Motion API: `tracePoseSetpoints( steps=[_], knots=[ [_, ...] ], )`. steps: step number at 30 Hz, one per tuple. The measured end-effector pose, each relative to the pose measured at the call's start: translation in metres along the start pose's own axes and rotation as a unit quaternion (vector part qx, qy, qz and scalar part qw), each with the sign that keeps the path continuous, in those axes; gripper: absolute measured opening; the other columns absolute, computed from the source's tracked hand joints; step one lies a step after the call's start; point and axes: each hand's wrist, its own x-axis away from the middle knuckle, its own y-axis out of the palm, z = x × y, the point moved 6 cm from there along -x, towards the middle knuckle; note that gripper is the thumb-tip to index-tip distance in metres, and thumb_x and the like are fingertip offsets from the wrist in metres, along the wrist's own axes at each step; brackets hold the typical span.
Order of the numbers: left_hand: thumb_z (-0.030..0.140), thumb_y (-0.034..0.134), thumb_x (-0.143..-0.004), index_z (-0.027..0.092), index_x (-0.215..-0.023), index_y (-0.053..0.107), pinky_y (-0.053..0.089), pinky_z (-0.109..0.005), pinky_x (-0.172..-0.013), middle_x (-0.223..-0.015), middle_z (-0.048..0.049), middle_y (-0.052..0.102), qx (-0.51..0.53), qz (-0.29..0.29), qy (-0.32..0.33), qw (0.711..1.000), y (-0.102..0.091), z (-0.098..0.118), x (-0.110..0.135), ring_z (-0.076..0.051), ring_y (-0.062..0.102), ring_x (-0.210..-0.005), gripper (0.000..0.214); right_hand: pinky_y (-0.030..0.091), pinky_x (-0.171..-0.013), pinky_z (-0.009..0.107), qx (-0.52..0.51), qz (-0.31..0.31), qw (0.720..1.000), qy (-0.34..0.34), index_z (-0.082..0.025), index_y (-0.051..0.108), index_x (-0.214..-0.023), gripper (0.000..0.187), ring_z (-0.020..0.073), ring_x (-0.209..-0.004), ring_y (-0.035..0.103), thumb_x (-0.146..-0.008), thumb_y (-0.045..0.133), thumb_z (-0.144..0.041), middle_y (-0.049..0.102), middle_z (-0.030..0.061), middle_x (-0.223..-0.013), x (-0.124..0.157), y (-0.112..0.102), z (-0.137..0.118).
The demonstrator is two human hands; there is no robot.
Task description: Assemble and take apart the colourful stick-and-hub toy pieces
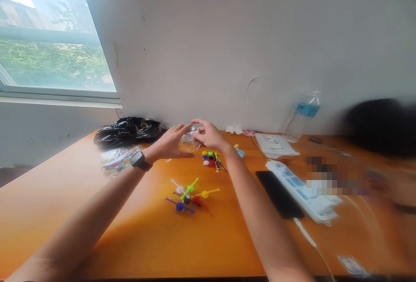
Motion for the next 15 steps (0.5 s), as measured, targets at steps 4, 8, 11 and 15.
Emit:
tracePoseSetpoints(
  steps=[4,8,11,15],
  knots=[
    [0.052,0.077,-0.084,0.021,-0.164,0.030,0.049,-0.047,-0.103,-0.134,-0.0170,0.059,0.083,0.004,0.023,0.996,-0.001,-0.005,0.002,-0.033,0.061,-0.118,0.099,0.056,-0.060,0.023,-0.007,-0.010,1.000,0.025,-0.020,0.059,-0.141,0.051,0.0129,-0.061,0.064,-0.091,0.070,-0.025,0.066,-0.0027,-0.070,0.001,-0.003,0.002],
    [0.044,0.073,-0.087,0.021,-0.163,0.033,0.050,-0.045,-0.105,-0.146,-0.0175,0.054,0.139,0.004,0.010,0.990,-0.006,-0.016,0.005,-0.031,0.061,-0.121,0.089,0.057,-0.063,0.024,0.015,-0.007,0.999,0.051,-0.021,0.054,-0.147,0.057,0.0132,-0.064,0.065,-0.092,0.070,-0.025,0.071,0.0009,-0.079,0.003,-0.012,0.006],
    [0.042,0.073,-0.085,0.020,-0.163,0.031,0.049,-0.048,-0.107,-0.145,-0.0181,0.055,0.129,-0.002,0.020,0.991,-0.005,-0.013,0.004,-0.033,0.060,-0.123,0.091,0.057,-0.065,0.026,0.079,-0.016,0.996,0.037,-0.020,0.048,-0.152,0.074,0.0140,-0.069,0.065,-0.085,0.078,-0.028,0.072,0.0043,-0.095,0.003,-0.012,0.006],
    [0.037,0.074,-0.081,0.020,-0.164,0.029,0.048,-0.050,-0.107,-0.143,-0.0176,0.058,0.115,-0.020,0.045,0.992,-0.002,0.001,0.002,-0.036,0.060,-0.124,0.096,0.058,-0.085,0.036,0.234,0.014,0.970,-0.065,-0.027,0.039,-0.160,0.105,0.0214,-0.096,0.066,-0.069,0.091,-0.032,0.063,0.0113,-0.130,0.003,-0.006,-0.009]
  ],
)
